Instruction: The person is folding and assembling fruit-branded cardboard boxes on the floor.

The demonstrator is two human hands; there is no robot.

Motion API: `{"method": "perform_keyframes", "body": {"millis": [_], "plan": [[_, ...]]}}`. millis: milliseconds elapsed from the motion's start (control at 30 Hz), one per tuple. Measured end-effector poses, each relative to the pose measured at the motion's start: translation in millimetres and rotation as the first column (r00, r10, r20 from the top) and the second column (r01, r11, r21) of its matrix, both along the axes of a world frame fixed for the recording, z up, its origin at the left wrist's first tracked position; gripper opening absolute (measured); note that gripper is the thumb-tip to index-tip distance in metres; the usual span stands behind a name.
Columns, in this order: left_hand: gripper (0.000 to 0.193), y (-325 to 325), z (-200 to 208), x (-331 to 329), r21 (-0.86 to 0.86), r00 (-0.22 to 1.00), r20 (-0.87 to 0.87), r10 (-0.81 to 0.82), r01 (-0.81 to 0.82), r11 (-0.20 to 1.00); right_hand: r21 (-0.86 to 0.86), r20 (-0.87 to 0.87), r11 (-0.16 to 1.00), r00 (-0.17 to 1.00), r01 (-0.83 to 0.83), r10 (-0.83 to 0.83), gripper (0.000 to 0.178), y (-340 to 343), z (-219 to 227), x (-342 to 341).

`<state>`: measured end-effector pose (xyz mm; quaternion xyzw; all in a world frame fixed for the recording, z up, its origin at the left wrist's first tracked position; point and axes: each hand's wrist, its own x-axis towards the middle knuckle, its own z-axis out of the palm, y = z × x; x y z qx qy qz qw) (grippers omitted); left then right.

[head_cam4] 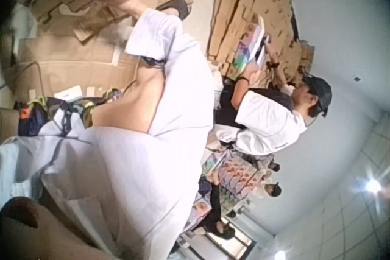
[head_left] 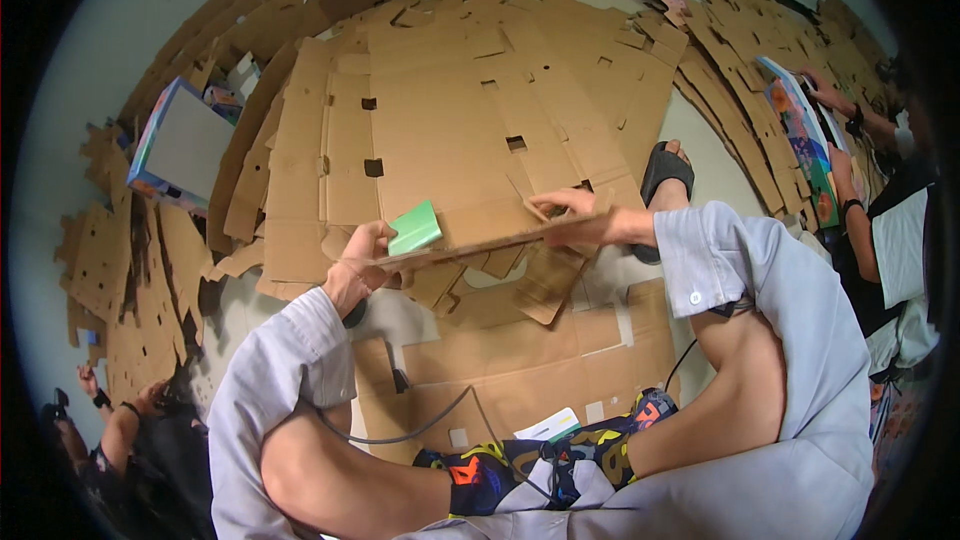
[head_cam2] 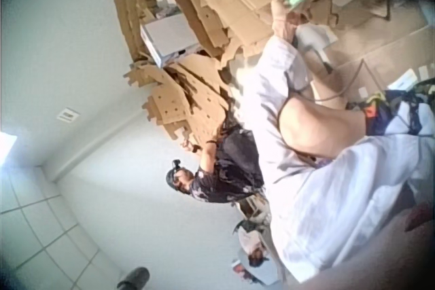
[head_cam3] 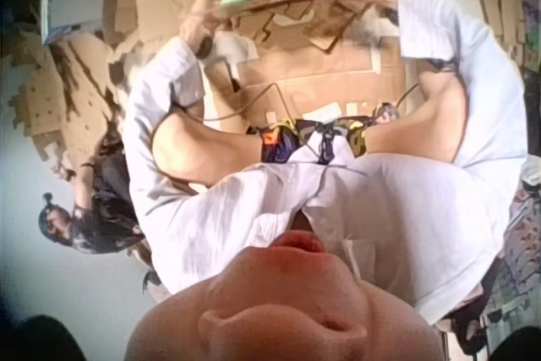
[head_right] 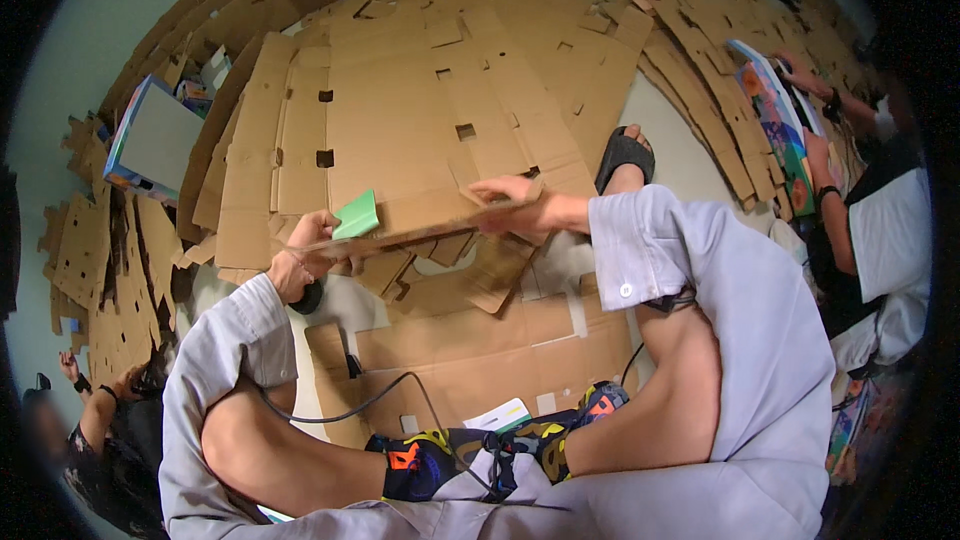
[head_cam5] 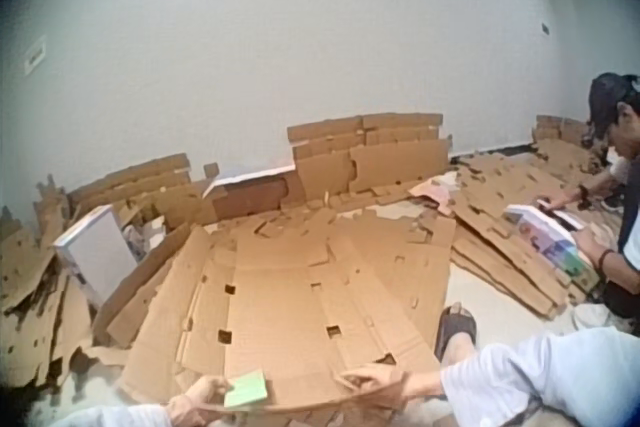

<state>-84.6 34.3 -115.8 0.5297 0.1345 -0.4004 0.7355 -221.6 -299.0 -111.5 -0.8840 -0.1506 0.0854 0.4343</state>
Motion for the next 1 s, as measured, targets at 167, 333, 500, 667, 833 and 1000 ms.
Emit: {"method": "perform_keyframes", "body": {"millis": [167, 333, 500, 667, 833, 1000], "plan": [[0.018, -4, 5, 3, 0.191, 0.972, -0.08, -0.22, 0.232, 0.954, -0.121, 0.065, 0.975, 0.979, -0.184, 0.193, 0.06, -9, 11, -9], [0.017, -4, 9, 1, 0.176, 0.975, -0.002, -0.223, 0.22, 0.959, -0.112, 0.12, 0.971, 0.967, -0.211, 0.224, 0.055, -11, 15, -10], [0.022, 2, 2, 3, -0.076, 0.979, -0.134, -0.154, 0.145, 0.986, 0.239, -0.195, 0.97, 0.981, 0.044, 0.003, 0.041, -5, 20, -5], [0.036, 4, 3, 3, -0.152, 0.985, -0.102, -0.136, 0.12, 0.981, 0.203, -0.341, 0.946, 0.924, 0.253, -0.174, 0.034, 2, 31, 2], [0.042, 0, 6, 0, -0.037, 0.996, -0.078, -0.05, 0.048, 0.998, 0.356, -0.368, 0.82, 0.874, 0.449, -0.318, 0.032, 2, 34, 12], [0.05, -5, 7, -2, -0.021, 1.0, -0.011, -0.029, 0.029, 0.999, 0.412, -0.402, 0.729, 0.827, 0.547, -0.393, 0.033, -1, 28, 19]]}}
